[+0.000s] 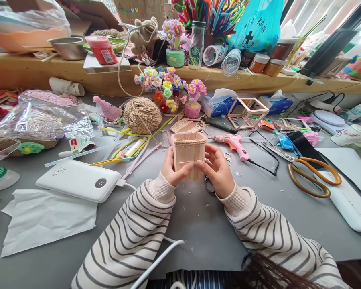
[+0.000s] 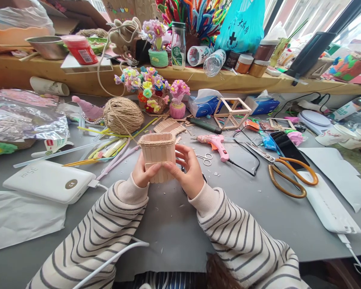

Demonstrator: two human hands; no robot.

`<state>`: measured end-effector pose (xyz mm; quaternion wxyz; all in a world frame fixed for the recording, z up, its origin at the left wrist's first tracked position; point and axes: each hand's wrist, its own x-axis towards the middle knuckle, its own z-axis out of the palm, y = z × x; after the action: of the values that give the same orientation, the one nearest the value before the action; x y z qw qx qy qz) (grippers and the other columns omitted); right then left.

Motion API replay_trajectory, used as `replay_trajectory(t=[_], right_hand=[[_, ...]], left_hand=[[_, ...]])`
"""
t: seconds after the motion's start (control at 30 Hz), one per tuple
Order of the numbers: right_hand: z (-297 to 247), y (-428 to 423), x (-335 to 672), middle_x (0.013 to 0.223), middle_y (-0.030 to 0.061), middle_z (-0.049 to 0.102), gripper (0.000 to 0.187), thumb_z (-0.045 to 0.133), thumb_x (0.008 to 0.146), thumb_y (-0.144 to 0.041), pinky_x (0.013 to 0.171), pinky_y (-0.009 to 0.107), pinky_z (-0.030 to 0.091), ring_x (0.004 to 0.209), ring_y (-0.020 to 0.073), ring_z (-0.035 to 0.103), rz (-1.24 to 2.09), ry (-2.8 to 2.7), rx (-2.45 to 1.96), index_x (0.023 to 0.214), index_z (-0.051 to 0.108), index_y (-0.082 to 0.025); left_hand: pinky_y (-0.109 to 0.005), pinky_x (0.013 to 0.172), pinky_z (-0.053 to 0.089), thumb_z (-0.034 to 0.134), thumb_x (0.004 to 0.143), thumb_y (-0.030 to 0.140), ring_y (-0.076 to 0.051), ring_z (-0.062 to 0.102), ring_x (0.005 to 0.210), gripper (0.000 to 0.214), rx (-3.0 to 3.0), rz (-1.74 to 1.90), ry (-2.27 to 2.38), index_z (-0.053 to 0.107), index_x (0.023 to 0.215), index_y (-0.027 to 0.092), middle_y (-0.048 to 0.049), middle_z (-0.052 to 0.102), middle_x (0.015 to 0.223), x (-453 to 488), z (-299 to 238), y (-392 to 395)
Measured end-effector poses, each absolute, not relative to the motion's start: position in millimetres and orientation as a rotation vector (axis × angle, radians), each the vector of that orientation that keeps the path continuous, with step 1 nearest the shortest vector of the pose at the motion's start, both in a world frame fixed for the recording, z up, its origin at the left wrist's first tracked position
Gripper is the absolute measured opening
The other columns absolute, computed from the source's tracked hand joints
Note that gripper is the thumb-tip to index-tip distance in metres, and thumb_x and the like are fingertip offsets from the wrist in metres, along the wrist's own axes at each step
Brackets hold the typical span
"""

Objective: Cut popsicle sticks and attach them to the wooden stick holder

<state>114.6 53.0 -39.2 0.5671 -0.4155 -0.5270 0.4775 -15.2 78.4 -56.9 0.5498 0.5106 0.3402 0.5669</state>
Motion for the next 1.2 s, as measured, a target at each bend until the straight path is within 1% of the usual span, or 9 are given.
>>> replay_trajectory(t=[0.13, 0.3, 0.43, 0.5, 0.57, 0.7, 0.9, 1.1, 1.2], right_hand=[[-40, 53, 115, 0.116, 0.0071, 0.049, 0.045, 0.065, 0.067, -0.034, 0.086, 0.037, 0.044, 0.103, 0.0198, 0.051, 1.124, -1.231, -0.974, 0.106, 0.043, -0.024], [-40, 53, 115, 0.117, 0.0072, 0.049, 0.047, 0.065, 0.066, -0.035, 0.086, 0.037, 0.044, 0.104, 0.0201, 0.051, 1.138, -1.22, -0.986, 0.106, 0.044, -0.024], [-40, 55, 115, 0.115, 0.0076, 0.051, 0.039, 0.057, 0.073, -0.041, 0.088, 0.038, 0.042, 0.108, 0.0206, 0.048, 1.193, -1.146, -1.01, 0.105, 0.046, -0.023], [-41, 56, 115, 0.115, 0.0078, 0.051, 0.039, 0.053, 0.074, -0.044, 0.09, 0.038, 0.041, 0.111, 0.0209, 0.046, 1.216, -1.118, -1.022, 0.105, 0.047, -0.022], [-41, 57, 116, 0.116, 0.008, 0.051, 0.04, 0.054, 0.073, -0.045, 0.089, 0.037, 0.041, 0.109, 0.0207, 0.047, 1.218, -1.129, -1.03, 0.105, 0.047, -0.021], [-43, 57, 116, 0.113, 0.0073, 0.052, 0.039, 0.057, 0.072, -0.043, 0.086, 0.034, 0.042, 0.1, 0.0187, 0.052, 1.179, -1.158, -1.047, 0.103, 0.047, -0.021], [-45, 58, 115, 0.113, 0.0061, 0.052, 0.034, 0.052, 0.076, -0.043, 0.087, 0.034, 0.041, 0.106, 0.0192, 0.049, 1.192, -1.112, -1.069, 0.102, 0.049, -0.022], [-46, 58, 115, 0.113, 0.006, 0.051, 0.036, 0.056, 0.074, -0.042, 0.086, 0.034, 0.042, 0.102, 0.0186, 0.05, 1.179, -1.136, -1.083, 0.103, 0.048, -0.022], [-46, 58, 116, 0.111, 0.0059, 0.052, 0.034, 0.055, 0.074, -0.041, 0.086, 0.034, 0.042, 0.101, 0.0183, 0.051, 1.172, -1.134, -1.082, 0.102, 0.048, -0.022]], left_hand=[[-0.046, 0.087, 0.037, 0.068, 0.057, 0.041, -0.031, 0.051, 0.101, 0.062, 1.23, 1.338, 0.796, 0.043, 0.108, 0.014, -0.0143, 0.055, 0.108, -15, -57, 78], [-0.048, 0.086, 0.039, 0.069, 0.055, 0.042, -0.031, 0.052, 0.101, 0.065, 1.195, 1.313, 0.807, 0.043, 0.108, 0.014, -0.0145, 0.056, 0.108, -18, -62, 82], [-0.046, 0.085, 0.041, 0.067, 0.058, 0.043, -0.031, 0.051, 0.103, 0.065, 1.118, 1.187, 0.789, 0.044, 0.11, 0.013, -0.015, 0.054, 0.111, -22, -63, 88], [-0.044, 0.083, 0.042, 0.067, 0.057, 0.042, -0.031, 0.051, 0.102, 0.064, 1.078, 1.151, 0.786, 0.045, 0.109, 0.012, -0.0145, 0.055, 0.11, -23, -62, 90], [-0.043, 0.082, 0.043, 0.068, 0.056, 0.041, -0.03, 0.052, 0.1, 0.062, 1.047, 1.147, 0.798, 0.047, 0.107, 0.012, -0.0142, 0.056, 0.108, -24, -61, 90], [-0.044, 0.084, 0.041, 0.068, 0.056, 0.041, -0.031, 0.052, 0.101, 0.062, 1.037, 1.129, 0.831, 0.048, 0.106, 0.012, -0.0139, 0.056, 0.108, -23, -59, 88], [-0.043, 0.084, 0.041, 0.066, 0.056, 0.046, -0.03, 0.052, 0.1, 0.065, 1.078, 1.129, 0.873, 0.047, 0.107, 0.013, -0.0124, 0.056, 0.106, -21, -58, 87], [-0.043, 0.086, 0.04, 0.065, 0.056, 0.048, -0.03, 0.051, 0.102, 0.065, 1.1, 1.127, 0.889, 0.046, 0.108, 0.013, -0.013, 0.055, 0.108, -22, -59, 88], [-0.045, 0.085, 0.04, 0.064, 0.056, 0.049, -0.031, 0.05, 0.102, 0.067, 1.116, 1.115, 0.89, 0.045, 0.109, 0.013, -0.0135, 0.054, 0.109, -22, -59, 88]])
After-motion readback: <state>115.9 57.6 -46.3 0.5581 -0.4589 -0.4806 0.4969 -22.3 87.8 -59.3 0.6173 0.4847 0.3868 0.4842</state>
